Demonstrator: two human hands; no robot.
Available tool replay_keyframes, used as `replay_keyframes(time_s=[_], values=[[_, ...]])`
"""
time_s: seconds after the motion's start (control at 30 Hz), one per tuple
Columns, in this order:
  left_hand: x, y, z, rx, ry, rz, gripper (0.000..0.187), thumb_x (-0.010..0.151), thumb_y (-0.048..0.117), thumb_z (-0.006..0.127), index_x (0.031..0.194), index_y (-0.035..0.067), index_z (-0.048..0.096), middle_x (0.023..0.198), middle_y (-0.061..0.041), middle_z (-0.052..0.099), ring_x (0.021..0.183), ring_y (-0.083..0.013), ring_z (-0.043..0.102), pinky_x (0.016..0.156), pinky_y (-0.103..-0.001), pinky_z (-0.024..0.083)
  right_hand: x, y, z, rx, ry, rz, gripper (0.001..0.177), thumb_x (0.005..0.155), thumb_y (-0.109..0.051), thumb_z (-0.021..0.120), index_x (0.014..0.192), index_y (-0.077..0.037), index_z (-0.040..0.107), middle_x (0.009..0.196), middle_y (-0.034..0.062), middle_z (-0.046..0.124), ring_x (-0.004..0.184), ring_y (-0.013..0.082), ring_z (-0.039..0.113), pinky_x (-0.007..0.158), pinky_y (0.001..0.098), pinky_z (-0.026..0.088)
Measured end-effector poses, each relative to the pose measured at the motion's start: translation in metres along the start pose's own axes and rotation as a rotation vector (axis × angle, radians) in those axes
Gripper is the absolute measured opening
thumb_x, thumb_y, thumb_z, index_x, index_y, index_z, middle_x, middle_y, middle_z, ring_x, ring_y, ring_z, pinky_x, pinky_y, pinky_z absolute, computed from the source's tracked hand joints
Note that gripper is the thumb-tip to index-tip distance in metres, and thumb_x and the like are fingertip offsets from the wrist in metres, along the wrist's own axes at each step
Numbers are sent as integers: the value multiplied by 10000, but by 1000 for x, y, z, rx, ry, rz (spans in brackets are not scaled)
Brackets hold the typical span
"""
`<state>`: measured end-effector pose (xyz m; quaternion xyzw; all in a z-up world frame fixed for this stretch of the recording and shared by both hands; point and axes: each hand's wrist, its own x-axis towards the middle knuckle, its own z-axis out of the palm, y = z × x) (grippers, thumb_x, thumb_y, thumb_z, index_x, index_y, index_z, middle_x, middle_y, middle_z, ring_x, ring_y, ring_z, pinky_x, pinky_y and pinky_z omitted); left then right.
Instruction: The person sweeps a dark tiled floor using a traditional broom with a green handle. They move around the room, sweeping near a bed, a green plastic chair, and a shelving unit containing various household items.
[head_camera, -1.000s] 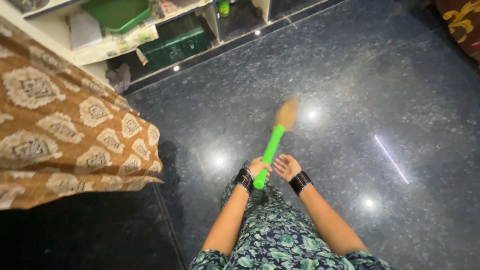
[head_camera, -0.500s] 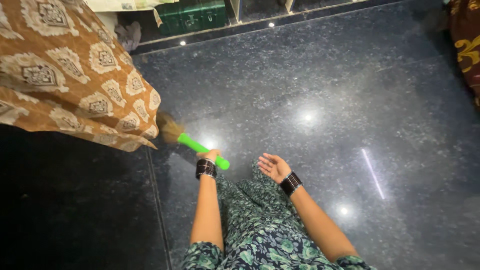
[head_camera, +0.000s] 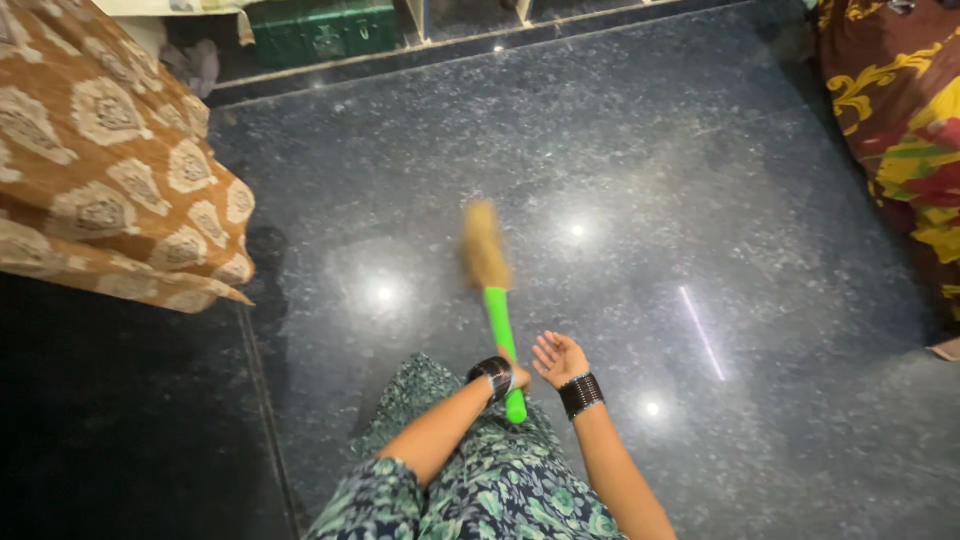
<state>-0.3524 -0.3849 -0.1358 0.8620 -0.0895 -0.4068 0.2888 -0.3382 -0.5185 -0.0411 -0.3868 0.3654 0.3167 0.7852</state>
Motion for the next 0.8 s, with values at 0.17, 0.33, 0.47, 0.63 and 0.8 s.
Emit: replay_keyframes(time_s=[0.17,0.33,0.47,0.63,0.8], values=[[22,68,-10,-501,-87,318,580,598,72,762,1162,-17,659,941,-129,744,785,-199,711,673,-356,588,-15,-15,-34,84,62,38,502,915,-384,563,1349,-137,511,1343,139,617,1184,380,564,897,554,405],[7,102,-43,-612,-307,107,317,722,60,738,989,-108,708,698,-111,723,564,-210,704,526,-350,584,-19,-35,-53,375,-64,-17,549,879,-387,583,1285,-20,535,1246,209,644,1104,423,628,890,603,510],[-12,89,-41,-856,-245,106,344,675,-9,716,1009,10,636,701,-141,667,504,-225,645,455,-377,537,-10,-27,-47,368,-63,6,510,890,-397,608,1221,-16,537,1132,203,649,1007,427,639,826,583,526],[-20,64,-48,-1080,63,10,407,692,-46,740,1080,-3,624,781,-143,702,533,-213,671,485,-360,565,12,-26,-21,142,-207,37,431,902,-377,638,1211,-86,564,1127,142,668,997,359,648,818,534,547],[-31,37,-66,-1393,566,-60,436,638,-71,719,1007,95,555,750,-110,679,544,-244,669,484,-396,563,30,-29,2,-87,-91,9,440,907,-402,615,1275,-161,613,1237,39,622,1124,253,584,938,481,454]])
